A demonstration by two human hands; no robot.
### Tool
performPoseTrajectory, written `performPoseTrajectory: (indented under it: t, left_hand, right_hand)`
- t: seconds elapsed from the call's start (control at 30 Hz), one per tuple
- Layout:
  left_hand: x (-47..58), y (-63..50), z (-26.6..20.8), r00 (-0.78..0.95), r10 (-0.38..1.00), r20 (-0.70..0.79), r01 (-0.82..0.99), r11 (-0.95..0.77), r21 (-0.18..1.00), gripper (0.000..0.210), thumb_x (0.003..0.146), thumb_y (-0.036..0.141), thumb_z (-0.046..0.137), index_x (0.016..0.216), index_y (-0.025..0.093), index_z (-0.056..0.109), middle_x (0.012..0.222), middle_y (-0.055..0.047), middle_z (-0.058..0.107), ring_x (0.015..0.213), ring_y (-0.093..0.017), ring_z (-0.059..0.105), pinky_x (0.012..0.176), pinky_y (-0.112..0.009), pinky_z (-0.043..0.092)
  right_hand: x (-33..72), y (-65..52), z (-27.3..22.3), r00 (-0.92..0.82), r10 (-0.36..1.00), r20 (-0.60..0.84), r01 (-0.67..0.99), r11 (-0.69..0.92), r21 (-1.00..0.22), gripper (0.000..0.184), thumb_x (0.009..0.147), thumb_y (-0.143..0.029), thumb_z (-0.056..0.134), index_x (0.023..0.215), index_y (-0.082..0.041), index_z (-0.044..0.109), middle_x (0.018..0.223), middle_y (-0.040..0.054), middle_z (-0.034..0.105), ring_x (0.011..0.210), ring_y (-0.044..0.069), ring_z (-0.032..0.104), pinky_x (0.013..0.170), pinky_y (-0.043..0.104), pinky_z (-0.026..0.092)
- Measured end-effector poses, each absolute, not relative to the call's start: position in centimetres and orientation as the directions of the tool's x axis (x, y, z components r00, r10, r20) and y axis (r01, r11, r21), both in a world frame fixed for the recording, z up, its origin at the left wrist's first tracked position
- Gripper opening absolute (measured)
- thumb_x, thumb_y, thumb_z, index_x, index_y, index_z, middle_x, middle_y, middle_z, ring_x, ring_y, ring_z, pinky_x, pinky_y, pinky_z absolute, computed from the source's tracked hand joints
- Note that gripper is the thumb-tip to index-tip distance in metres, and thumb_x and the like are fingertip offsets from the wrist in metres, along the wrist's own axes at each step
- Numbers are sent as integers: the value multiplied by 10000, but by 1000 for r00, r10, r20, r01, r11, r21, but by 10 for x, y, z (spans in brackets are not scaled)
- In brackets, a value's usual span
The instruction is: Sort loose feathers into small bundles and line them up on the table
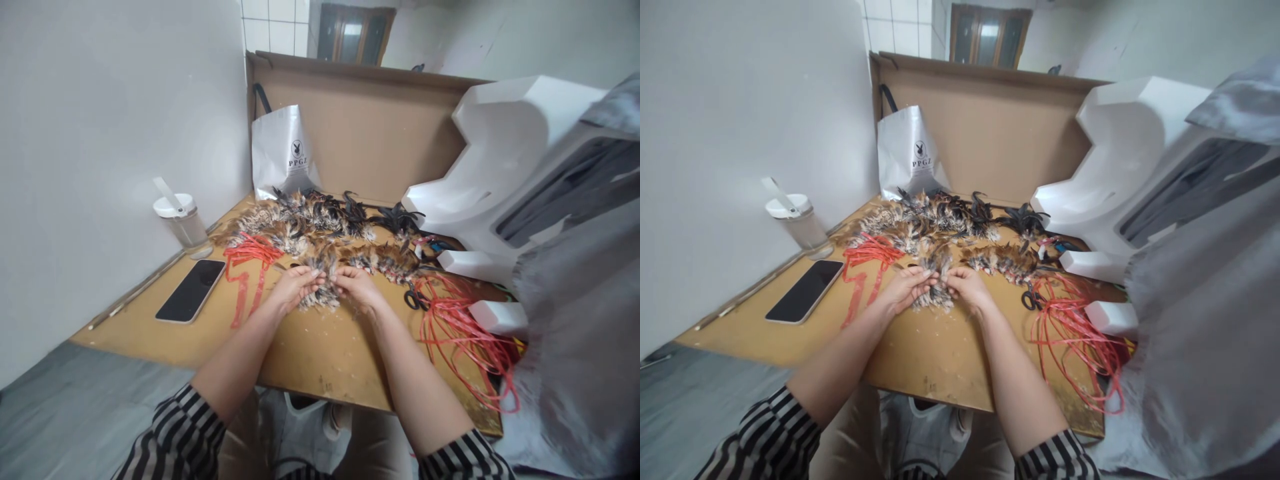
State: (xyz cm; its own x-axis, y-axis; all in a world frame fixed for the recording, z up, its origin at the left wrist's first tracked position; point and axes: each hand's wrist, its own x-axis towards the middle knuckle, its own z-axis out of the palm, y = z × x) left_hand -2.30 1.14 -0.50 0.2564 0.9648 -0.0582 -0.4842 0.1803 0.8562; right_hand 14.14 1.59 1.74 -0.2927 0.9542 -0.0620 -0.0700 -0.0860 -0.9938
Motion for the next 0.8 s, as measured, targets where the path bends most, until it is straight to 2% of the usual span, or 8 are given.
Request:
performPoseTrajectory:
  t: [0.13,0.33,0.5,0.8]
  left_hand:
    - [-22,12,-7,287,955,-81,-462,212,861,161,689,192,624,794,70,625,720,-95,659,649,-97,614,552,-136,466]
    - [-20,12,-9,281,954,-105,-469,232,852,126,683,171,628,768,81,607,654,-76,650,610,-98,615,525,-135,465]
    - [-19,11,-8,257,960,-112,-464,224,857,138,669,174,641,760,89,581,651,-70,648,618,-112,623,518,-138,466]
    - [-17,11,-8,229,967,-114,-460,210,862,137,645,162,661,727,86,582,633,-63,640,615,-107,620,539,-142,473]
  right_hand:
    - [139,16,16,-301,950,-84,-136,-130,-982,231,544,-298,697,636,-151,545,550,-14,578,394,50,416,376,175,279]
    - [133,15,10,-225,974,-30,-90,-51,-995,231,564,-325,683,606,-154,533,449,-55,492,385,50,389,393,181,269]
    - [128,13,9,-171,985,25,-78,11,-997,240,561,-329,682,590,-156,519,444,-64,473,378,47,358,396,191,248]
    - [124,15,6,-158,987,-7,-135,-28,-990,263,532,-322,694,589,-170,487,440,-72,457,354,45,339,363,187,231]
